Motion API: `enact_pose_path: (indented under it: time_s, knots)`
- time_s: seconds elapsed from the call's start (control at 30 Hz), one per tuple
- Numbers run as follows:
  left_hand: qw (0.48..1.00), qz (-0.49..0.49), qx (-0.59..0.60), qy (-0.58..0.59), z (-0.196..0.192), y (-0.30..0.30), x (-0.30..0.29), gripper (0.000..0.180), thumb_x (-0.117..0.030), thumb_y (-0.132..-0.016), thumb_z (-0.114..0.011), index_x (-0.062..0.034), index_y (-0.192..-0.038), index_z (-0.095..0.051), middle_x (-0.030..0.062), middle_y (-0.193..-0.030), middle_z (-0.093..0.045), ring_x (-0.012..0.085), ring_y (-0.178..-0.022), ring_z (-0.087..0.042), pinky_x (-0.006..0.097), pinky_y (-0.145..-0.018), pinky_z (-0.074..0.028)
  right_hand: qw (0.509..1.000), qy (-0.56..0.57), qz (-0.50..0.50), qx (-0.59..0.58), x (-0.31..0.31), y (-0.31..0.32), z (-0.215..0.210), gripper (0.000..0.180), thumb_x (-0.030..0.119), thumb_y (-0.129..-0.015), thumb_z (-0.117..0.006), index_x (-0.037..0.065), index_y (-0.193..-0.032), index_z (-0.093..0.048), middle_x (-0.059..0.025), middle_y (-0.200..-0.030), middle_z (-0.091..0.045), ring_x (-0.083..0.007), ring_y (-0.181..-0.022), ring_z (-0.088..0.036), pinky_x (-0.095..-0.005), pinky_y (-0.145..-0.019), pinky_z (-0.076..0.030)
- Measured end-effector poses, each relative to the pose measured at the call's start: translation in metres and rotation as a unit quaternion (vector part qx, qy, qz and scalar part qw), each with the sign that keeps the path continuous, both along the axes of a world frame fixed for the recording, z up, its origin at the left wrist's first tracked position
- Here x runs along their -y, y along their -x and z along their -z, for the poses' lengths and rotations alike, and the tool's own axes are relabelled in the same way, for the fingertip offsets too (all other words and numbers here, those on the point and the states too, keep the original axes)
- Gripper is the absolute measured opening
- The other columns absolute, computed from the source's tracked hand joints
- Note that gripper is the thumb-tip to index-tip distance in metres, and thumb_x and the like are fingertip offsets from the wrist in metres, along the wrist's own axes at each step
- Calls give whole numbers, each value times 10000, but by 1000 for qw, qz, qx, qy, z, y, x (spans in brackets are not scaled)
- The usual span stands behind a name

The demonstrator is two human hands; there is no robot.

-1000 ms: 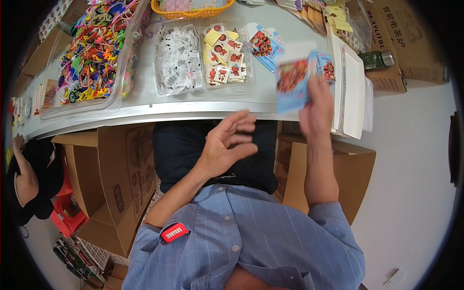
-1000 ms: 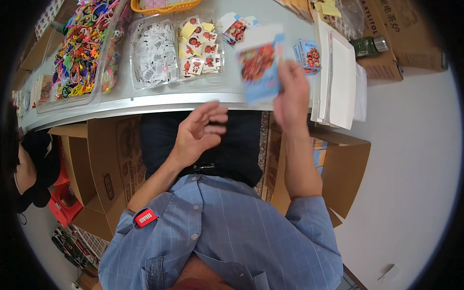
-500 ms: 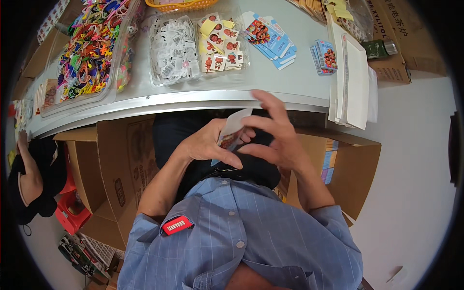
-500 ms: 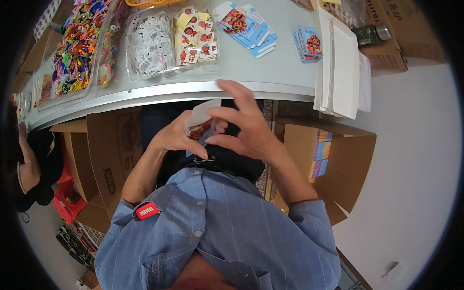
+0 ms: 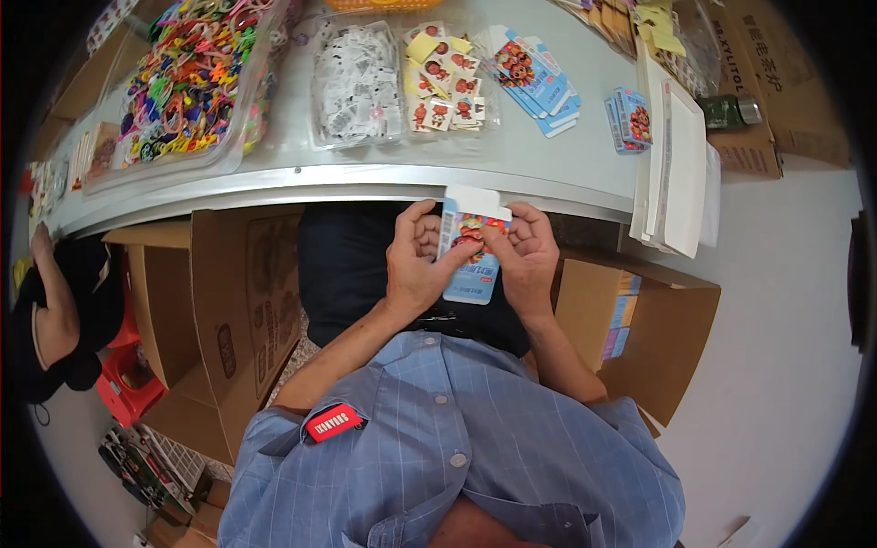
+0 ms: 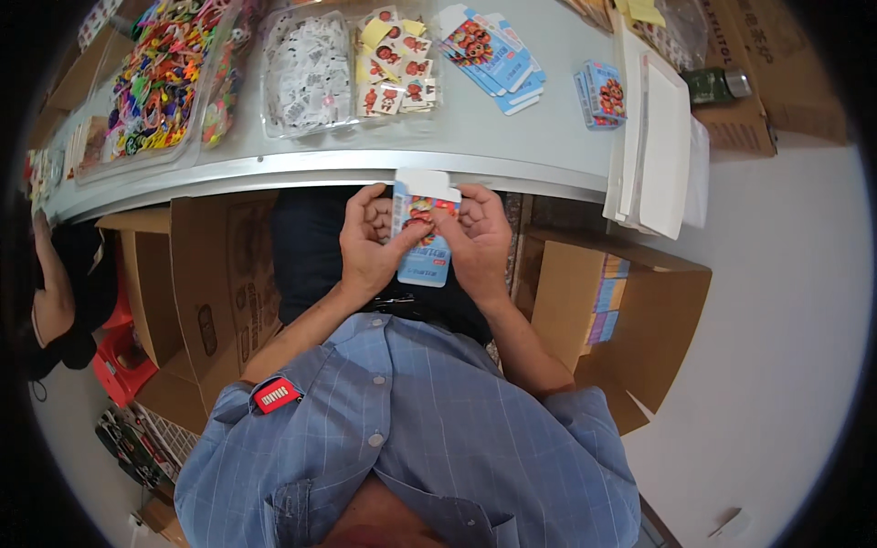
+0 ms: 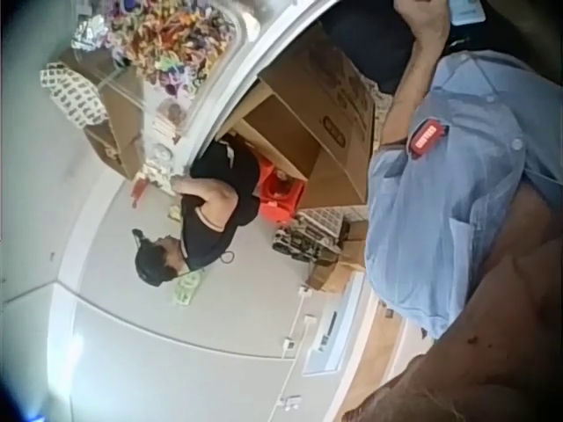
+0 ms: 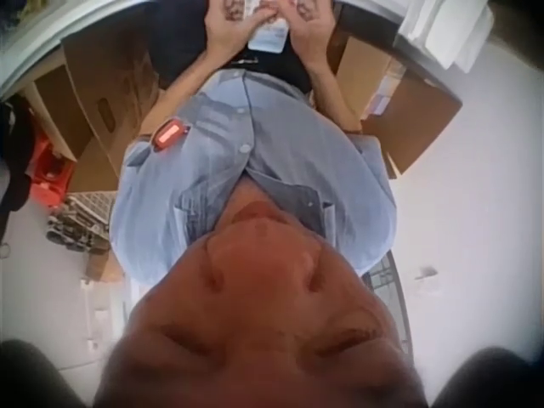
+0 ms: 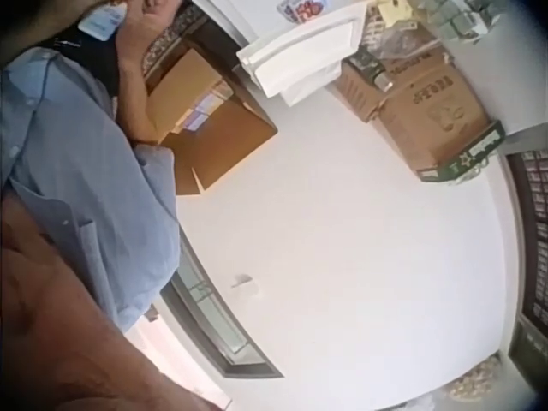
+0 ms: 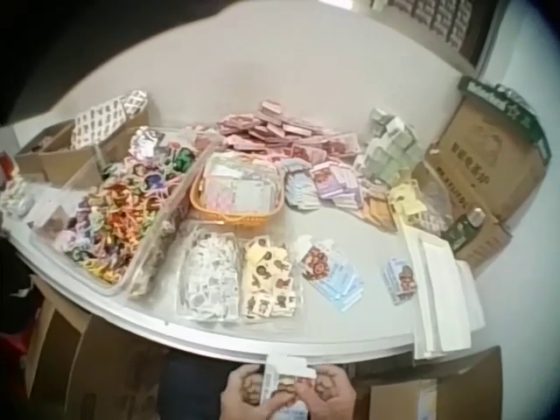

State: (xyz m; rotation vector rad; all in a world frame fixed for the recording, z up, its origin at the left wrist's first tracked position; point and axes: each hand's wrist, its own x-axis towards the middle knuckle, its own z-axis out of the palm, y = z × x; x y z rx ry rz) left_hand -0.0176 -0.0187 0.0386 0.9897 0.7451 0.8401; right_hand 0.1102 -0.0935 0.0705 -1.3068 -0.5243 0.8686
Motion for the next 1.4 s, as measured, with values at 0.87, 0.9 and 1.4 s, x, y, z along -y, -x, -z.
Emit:
enact_pose_path:
  time_s: [0.87, 0.9, 1.4]
  knots:
    - [962, 267, -4, 64, 25, 0, 7, 124, -64, -924, -726, -13, -1036, -749, 49, -1008, -682, 69, -825, -618, 209, -712, -498, 989, 106, 76, 66, 83, -1, 26, 73, -34, -904, -699, -15, -973, -714, -73, -981, -675, -98, -880, -632, -249, -787, -512]
    - [962, 266, -6, 62, 24, 1, 6, 124, -64, -924, -726, -13, -1036, -749, 49, -1008, -682, 69, -825, -618, 209, -712, -498, 986, 98, 33, 127, 85, -6, 26, 79, -35, -905, -700, -18, -980, -716, -73, -1006, -682, -91, -878, -632, -241, -792, -511]
    - [909, 386, -35, 155, 14, -6, -10, 156, -69, -923, -722, -22, -1067, -760, -1, -874, -693, 61, -789, -619, 209, -703, -485, 982, 171, -69, -50, 84, -28, 14, 109, 25, -930, -691, -14, -1019, -739, -7, -936, -700, -60, -851, -617, -218, -806, -485]
